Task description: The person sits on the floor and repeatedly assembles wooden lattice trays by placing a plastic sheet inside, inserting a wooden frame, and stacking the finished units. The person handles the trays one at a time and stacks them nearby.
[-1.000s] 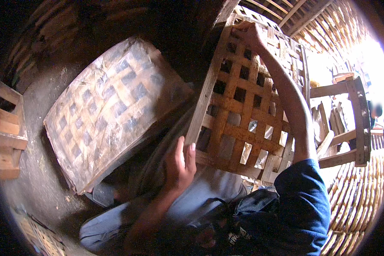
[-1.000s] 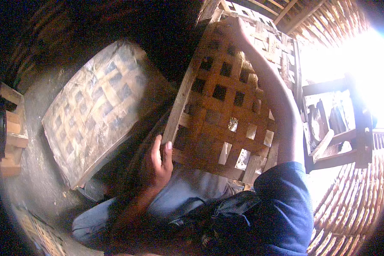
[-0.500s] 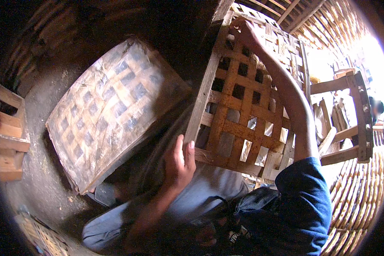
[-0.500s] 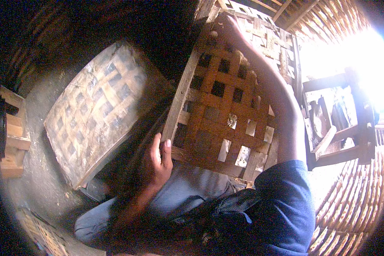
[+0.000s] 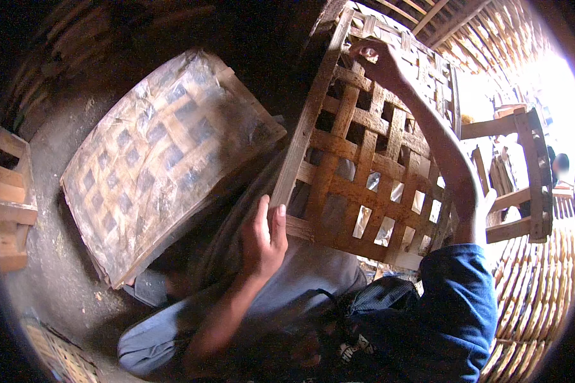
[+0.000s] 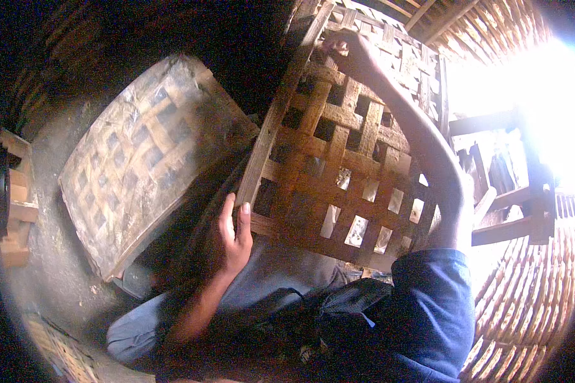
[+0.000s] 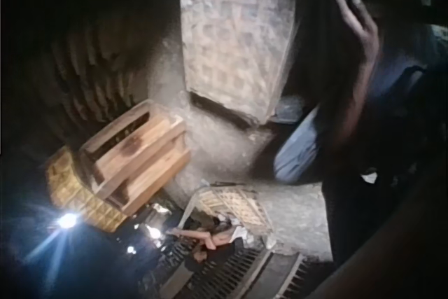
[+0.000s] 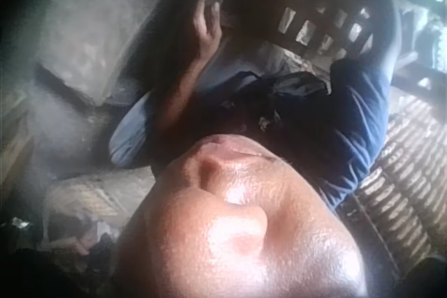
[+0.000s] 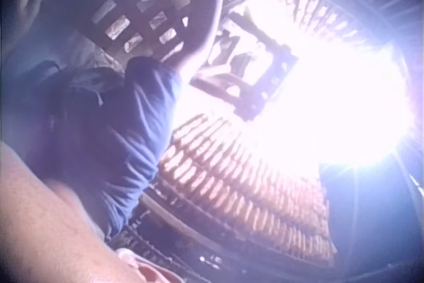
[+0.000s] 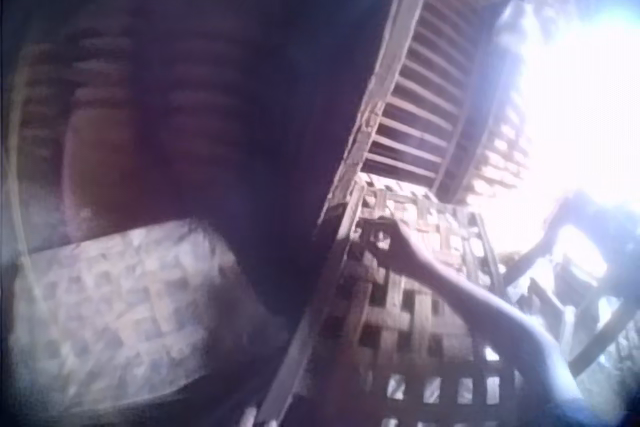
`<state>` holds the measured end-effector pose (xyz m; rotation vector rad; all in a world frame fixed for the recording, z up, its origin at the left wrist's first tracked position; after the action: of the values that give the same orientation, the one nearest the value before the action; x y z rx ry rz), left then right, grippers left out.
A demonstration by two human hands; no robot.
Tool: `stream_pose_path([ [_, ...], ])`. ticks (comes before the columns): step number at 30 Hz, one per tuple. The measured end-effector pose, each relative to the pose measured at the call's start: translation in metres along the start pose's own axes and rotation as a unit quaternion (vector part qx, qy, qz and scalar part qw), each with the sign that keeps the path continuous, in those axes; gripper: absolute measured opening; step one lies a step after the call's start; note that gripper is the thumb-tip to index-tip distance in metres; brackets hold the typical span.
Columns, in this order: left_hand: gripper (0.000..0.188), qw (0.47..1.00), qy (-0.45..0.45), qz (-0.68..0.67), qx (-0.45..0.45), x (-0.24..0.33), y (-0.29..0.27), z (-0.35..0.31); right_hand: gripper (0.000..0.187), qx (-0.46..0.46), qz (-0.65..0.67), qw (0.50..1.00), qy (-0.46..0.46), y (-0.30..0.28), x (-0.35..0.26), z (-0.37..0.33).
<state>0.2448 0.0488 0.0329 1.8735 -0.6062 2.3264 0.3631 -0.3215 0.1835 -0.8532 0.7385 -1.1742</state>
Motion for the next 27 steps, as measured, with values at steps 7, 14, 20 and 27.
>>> stream_pose_path([
  [7, 0.047, 0.998, 0.028, 0.028, 0.044, 0.003, -0.019, -0.003, 0.041, -0.117, -0.010, 0.992, 0.042, 0.029, -0.102, 0.002],
  [14, 0.046, 0.999, 0.004, 0.034, 0.031, -0.006, -0.011, -0.004, 0.032, -0.046, -0.171, 0.983, -0.038, 0.029, -0.123, 0.008],
  [20, 0.048, 0.998, -0.005, 0.037, 0.042, -0.012, -0.016, -0.006, 0.019, -0.083, -0.200, 0.976, -0.028, 0.056, -0.130, 0.004],
  [27, 0.053, 0.999, -0.036, -0.006, 0.019, -0.023, -0.006, -0.005, 0.013, -0.040, -0.283, 0.952, -0.108, 0.057, -0.139, -0.006],
])
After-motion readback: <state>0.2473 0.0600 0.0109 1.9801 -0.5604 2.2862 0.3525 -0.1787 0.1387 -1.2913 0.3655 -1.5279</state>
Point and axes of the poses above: each hand's wrist, its own z-axis towards the middle knuckle, its own y-axis out of the palm, x = y × z, the point moved 10 cm from there along z, towards the middle knuckle, and after that the axes turned 5 degrees about -y, right-handed, at the moved point
